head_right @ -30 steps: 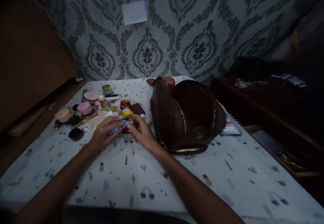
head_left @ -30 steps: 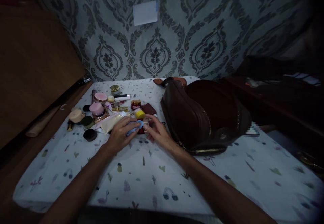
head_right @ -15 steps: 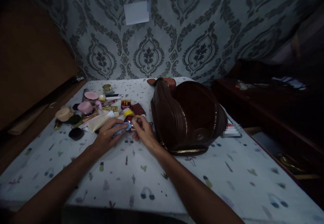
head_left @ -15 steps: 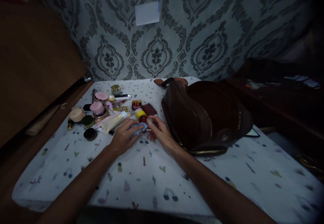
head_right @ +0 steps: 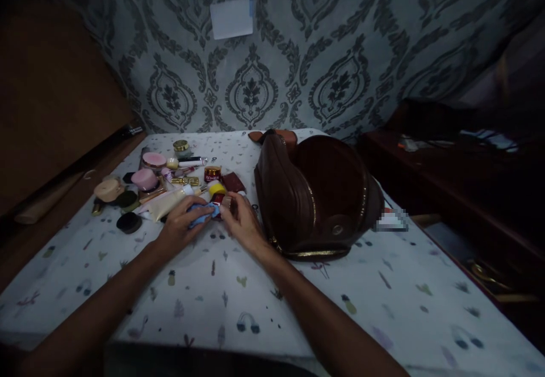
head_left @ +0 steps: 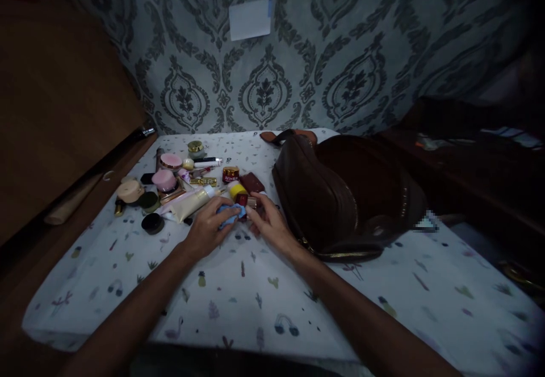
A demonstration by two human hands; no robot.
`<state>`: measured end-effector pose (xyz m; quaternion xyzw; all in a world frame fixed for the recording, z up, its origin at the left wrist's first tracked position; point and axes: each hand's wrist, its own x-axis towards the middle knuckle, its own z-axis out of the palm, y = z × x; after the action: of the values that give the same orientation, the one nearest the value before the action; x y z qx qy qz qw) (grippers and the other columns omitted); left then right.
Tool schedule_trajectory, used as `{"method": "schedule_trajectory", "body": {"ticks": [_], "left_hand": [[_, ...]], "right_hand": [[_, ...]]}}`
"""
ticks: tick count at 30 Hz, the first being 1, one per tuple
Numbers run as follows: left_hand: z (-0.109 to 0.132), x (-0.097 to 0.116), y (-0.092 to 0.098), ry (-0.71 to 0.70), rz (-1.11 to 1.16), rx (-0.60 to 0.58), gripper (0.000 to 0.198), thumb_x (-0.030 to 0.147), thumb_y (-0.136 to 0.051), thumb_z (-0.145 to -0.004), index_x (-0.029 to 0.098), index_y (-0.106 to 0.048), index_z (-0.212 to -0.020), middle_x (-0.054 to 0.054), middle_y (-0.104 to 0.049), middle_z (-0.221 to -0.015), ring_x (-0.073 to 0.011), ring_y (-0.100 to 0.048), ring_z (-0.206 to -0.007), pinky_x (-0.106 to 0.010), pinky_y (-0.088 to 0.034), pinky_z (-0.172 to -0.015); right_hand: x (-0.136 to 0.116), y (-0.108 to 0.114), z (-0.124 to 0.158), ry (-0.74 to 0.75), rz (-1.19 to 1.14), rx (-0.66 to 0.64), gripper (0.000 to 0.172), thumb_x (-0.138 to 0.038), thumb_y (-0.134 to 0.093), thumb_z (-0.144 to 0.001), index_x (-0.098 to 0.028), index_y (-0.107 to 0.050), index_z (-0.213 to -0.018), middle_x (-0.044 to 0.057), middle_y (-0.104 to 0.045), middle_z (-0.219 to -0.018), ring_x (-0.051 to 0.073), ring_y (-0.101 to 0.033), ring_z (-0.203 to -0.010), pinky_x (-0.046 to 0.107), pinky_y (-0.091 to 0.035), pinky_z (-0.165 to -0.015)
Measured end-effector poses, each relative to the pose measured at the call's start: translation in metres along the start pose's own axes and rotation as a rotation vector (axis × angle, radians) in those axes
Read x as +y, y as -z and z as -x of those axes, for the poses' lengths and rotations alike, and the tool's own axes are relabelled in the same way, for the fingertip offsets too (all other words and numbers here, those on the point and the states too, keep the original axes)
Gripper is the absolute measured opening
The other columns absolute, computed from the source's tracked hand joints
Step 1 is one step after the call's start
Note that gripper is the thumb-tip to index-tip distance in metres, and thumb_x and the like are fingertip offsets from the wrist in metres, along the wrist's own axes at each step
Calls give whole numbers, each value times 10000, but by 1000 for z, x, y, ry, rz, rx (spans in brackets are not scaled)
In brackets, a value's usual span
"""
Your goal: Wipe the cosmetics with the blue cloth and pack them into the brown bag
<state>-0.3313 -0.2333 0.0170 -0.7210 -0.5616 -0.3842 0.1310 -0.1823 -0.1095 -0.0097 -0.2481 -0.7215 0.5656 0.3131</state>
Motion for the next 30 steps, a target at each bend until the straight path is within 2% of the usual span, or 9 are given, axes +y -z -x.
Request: {"method": "schedule_trajectory", "body": {"ticks": [4,8,11,14,19,24,30], "left_hand": [[1,-2,0,-28,-26,-9,251,146,-569,-921,208,-621,-1158,-91,-592,-1042,-186,-585,-943,-328,-530,-787],[2,-3,1,-63,-67,-46,326,127,-555,-910,213,-607,-1220,-108,-601,-1077,-207,-582,-978,-358,-528,-815],[2,0,1,-110,-84,-63,357,114,-536,-909,213,-605,-1245,-124,-604,-1104,-223,-577,-1014,-375,-529,-826],[0,3,2,-134,-58,-23,381,117,-534,-917,221,-587,-1280,-130,-607,-1124,-229,-574,-1045,-398,-528,-856],[-3,9,2,-105,55,86,384,123,-542,-926,245,-588,-1287,-109,-626,-1090,-217,-595,-1020,-403,-525,-871],[-4,13,3,-102,115,96,400,100,-554,-916,222,-579,-1296,-111,-623,-1113,-212,-593,-1047,-399,-520,-894],[-9,22,8,-98,170,135,396,73,-567,-904,224,-597,-1269,-98,-641,-1083,-191,-607,-1020,-366,-527,-881]], "right_hand": [[-3,0,-3,-109,-93,-19,523,-565,-618,-814,-240,-531,-1216,-41,-608,-643,129,-537,-413,239,-412,-387],[-8,0,-4,-201,-172,20,517,-618,-615,-792,-234,-554,-1134,-89,-507,-425,133,-478,-344,210,-343,-347],[-15,0,-4,-265,-365,61,501,-653,-666,-725,-226,-563,-967,-79,-534,-461,116,-479,-354,194,-299,-336],[-24,-1,-3,-321,-611,40,501,-652,-731,-661,-221,-503,-778,-65,-564,-537,96,-510,-400,181,-295,-354],[-31,-2,0,-455,-815,-33,512,-567,-826,-598,-224,-459,-693,-63,-568,-545,95,-526,-444,182,-356,-397],[-30,-3,0,-544,-873,-94,465,-562,-744,-716,-206,-462,-621,-41,-562,-519,93,-527,-425,179,-323,-384],[-28,-3,0,-554,-881,-93,308,-485,-631,-855,-202,-578,-743,-27,-609,-550,104,-525,-427,191,-337,-395]]}}
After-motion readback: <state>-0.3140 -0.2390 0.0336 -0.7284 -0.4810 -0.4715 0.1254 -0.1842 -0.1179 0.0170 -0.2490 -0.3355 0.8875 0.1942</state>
